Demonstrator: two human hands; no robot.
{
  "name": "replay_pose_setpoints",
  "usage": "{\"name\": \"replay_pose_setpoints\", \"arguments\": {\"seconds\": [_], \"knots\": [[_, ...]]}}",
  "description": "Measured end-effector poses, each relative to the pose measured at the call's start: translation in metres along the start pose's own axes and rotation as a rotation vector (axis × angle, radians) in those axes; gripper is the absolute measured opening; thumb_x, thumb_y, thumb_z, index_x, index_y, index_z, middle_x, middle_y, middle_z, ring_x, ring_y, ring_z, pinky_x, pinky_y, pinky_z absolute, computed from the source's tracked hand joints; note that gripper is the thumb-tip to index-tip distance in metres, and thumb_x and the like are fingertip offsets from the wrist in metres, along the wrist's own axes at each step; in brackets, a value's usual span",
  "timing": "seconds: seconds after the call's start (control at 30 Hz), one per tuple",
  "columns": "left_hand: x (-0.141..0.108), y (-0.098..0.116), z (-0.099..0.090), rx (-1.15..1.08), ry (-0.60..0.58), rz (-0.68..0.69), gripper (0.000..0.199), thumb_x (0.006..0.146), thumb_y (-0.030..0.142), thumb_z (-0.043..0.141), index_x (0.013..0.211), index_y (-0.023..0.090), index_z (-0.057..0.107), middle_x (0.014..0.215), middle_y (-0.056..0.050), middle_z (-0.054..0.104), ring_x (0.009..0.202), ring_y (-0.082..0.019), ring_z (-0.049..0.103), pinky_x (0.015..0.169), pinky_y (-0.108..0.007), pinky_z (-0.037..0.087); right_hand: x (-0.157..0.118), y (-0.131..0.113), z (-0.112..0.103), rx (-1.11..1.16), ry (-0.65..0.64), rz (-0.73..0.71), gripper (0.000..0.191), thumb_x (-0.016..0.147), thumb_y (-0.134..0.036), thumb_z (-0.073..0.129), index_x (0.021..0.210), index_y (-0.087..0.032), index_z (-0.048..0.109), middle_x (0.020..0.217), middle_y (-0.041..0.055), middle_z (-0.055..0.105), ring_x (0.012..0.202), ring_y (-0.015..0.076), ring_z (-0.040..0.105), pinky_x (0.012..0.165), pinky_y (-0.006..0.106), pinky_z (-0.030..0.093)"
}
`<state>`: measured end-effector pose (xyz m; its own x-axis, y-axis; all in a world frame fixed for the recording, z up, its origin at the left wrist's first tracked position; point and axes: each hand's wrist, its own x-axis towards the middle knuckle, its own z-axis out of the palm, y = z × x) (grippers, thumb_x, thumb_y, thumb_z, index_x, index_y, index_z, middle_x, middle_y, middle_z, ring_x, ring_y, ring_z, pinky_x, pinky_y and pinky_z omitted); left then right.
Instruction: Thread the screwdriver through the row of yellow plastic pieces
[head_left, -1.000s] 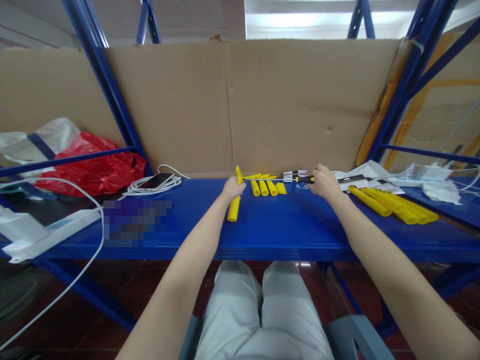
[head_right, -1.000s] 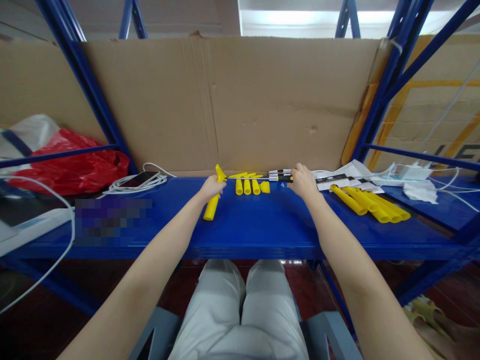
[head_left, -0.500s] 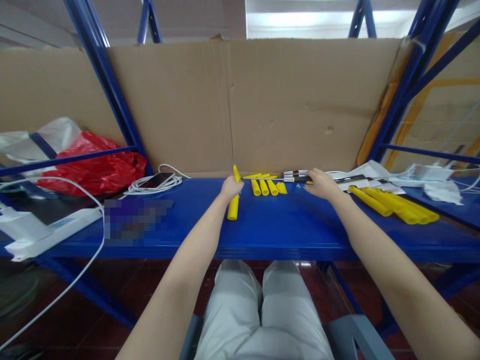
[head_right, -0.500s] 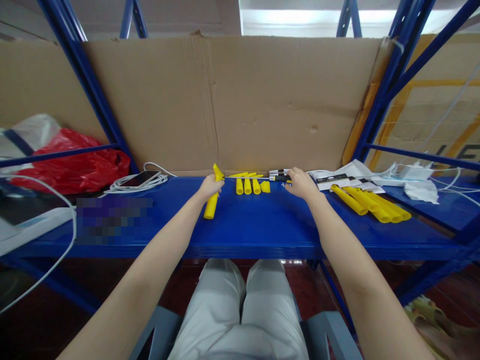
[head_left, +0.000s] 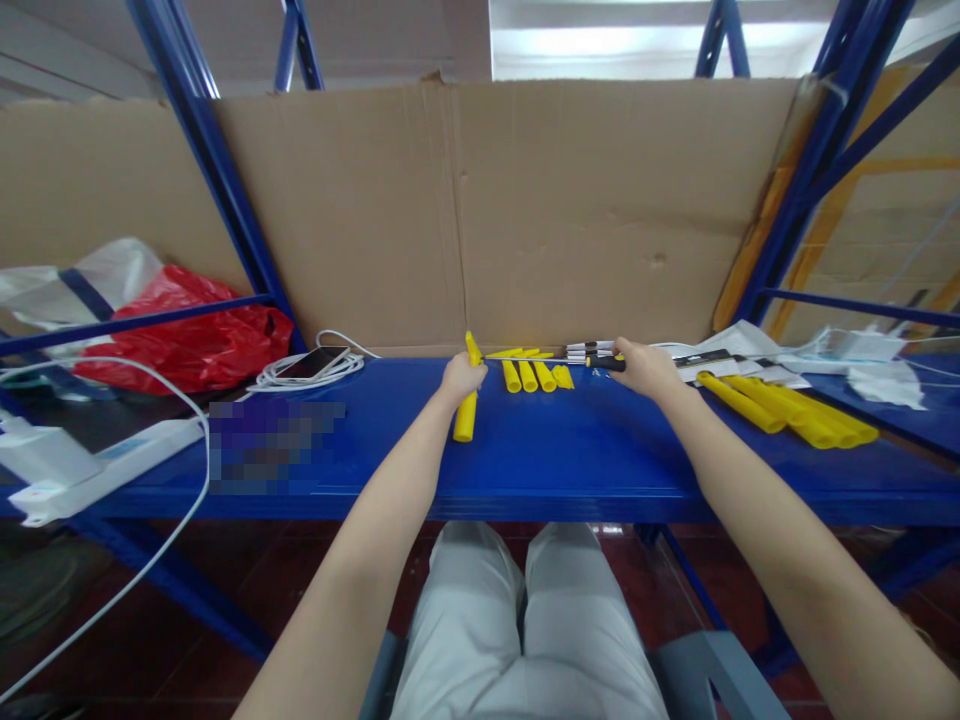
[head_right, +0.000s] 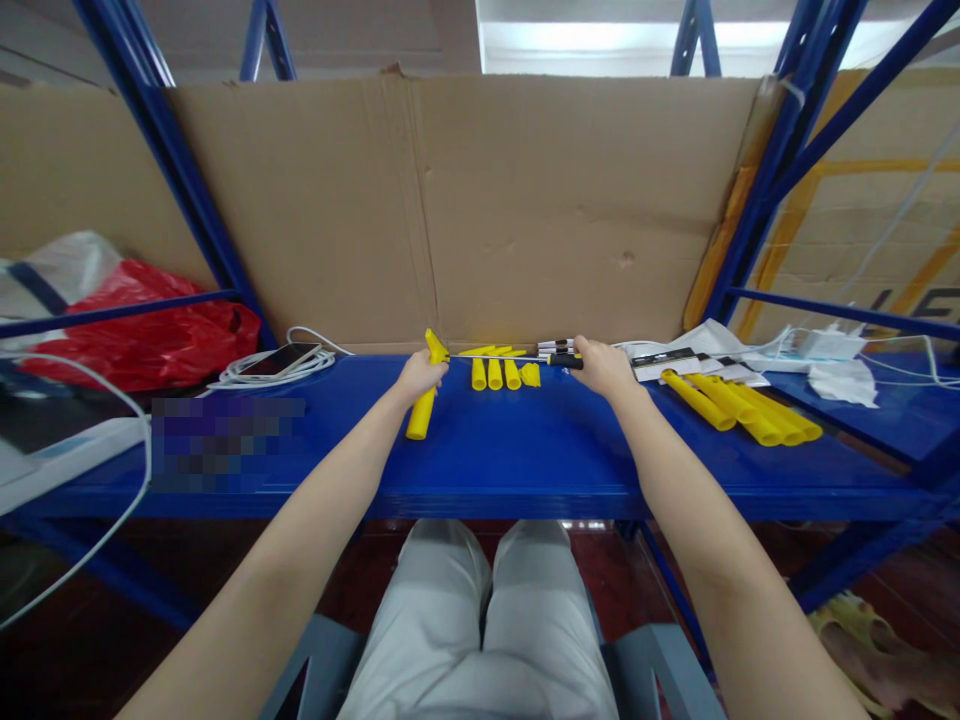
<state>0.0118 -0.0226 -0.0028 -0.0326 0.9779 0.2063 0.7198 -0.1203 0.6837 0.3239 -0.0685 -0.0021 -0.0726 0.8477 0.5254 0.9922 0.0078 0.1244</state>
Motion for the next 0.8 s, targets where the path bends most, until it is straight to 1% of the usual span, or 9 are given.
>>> {"name": "replay_pose_setpoints", "arguments": {"seconds": [0.1,0.17,0.23,0.33,0.4,0.47,0.57,0.7,0.8], "knots": [[0.0,0.001,-0.001,0.026,0.008,-0.006,0.02,0.087,0.015,0.054,0.101,0.01,0.068,0.081,-0.01,0.074,0.068,-0.017,0.071,0.062,-0.021,0.05,0.0,0.002,0.002,0.026,0.037,-0.11,0.029,0.085,-0.029,0.056,0.109,-0.017,0.065,0.105,0.0155,0.071,0.098,0.0305,0.065,0.077,0.035,0.044],[0.001,0.001,-0.002,0.038,0.015,-0.007,0.02,0.087,0.014,0.054,0.101,0.01,0.068,0.083,-0.01,0.075,0.07,-0.018,0.072,0.062,-0.021,0.05,0.0,0.004,0.004,0.028,0.059,-0.139,0.03,0.084,-0.028,0.055,0.109,-0.015,0.066,0.107,0.0173,0.07,0.1,0.0311,0.064,0.08,0.036,0.045],[0.001,0.001,-0.002,0.045,0.018,-0.004,0.02,0.087,0.015,0.055,0.101,0.01,0.068,0.082,-0.01,0.075,0.071,-0.018,0.072,0.063,-0.021,0.051,0.002,0.006,0.006,0.017,0.052,-0.148,0.03,0.084,-0.028,0.055,0.108,-0.014,0.067,0.107,0.0181,0.069,0.1,0.0313,0.064,0.081,0.036,0.044],[0.001,0.001,-0.001,0.042,0.017,-0.004,0.019,0.087,0.015,0.056,0.1,0.012,0.068,0.08,-0.008,0.075,0.07,-0.017,0.072,0.063,-0.021,0.051,0.003,0.006,0.006,-0.013,0.035,-0.166,0.027,0.084,-0.029,0.056,0.106,-0.016,0.067,0.106,0.0165,0.069,0.097,0.0302,0.064,0.077,0.035,0.043],[0.001,0.001,-0.001,0.035,0.014,-0.007,0.018,0.087,0.015,0.056,0.099,0.012,0.068,0.078,-0.008,0.074,0.068,-0.018,0.072,0.063,-0.021,0.051,0.003,0.005,0.005,-0.03,0.034,-0.153,0.026,0.084,-0.029,0.057,0.106,-0.019,0.066,0.106,0.015,0.07,0.094,0.0292,0.065,0.074,0.034,0.042],[0.0,0.001,-0.001,0.029,0.01,-0.006,0.018,0.086,0.015,0.056,0.098,0.012,0.069,0.077,-0.008,0.074,0.067,-0.018,0.072,0.063,-0.022,0.051,0.002,0.002,0.003,-0.042,0.017,-0.093,0.027,0.084,-0.028,0.057,0.109,-0.019,0.064,0.105,0.0146,0.072,0.091,0.0286,0.066,0.071,0.034,0.042],[0.0,0.002,-0.001,0.024,0.012,-0.007,0.018,0.086,0.014,0.057,0.098,0.012,0.069,0.076,-0.008,0.074,0.067,-0.018,0.072,0.063,-0.022,0.052,0.001,-0.001,0.001,-0.052,-0.052,-0.021,0.029,0.086,-0.03,0.057,0.111,-0.019,0.064,0.101,0.0139,0.075,0.089,0.0286,0.068,0.069,0.033,0.043],[0.001,0.001,0.0,0.017,0.011,-0.02,0.018,0.086,0.014,0.056,0.099,0.011,0.068,0.08,-0.009,0.074,0.068,-0.018,0.072,0.061,-0.022,0.051,-0.001,-0.004,0.0,-0.051,-0.097,-0.084,0.025,0.086,-0.031,0.056,0.104,-0.02,0.068,0.104,0.0136,0.076,0.095,0.0288,0.069,0.073,0.033,0.045],[0.003,-0.001,0.0,0.02,0.005,-0.019,0.017,0.085,0.013,0.056,0.096,0.011,0.069,0.08,-0.011,0.075,0.068,-0.019,0.072,0.06,-0.022,0.051,-0.002,-0.006,-0.001,-0.043,-0.083,-0.119,0.029,0.086,-0.03,0.053,0.106,-0.016,0.069,0.11,0.0166,0.075,0.101,0.0295,0.068,0.078,0.035,0.047]]}}
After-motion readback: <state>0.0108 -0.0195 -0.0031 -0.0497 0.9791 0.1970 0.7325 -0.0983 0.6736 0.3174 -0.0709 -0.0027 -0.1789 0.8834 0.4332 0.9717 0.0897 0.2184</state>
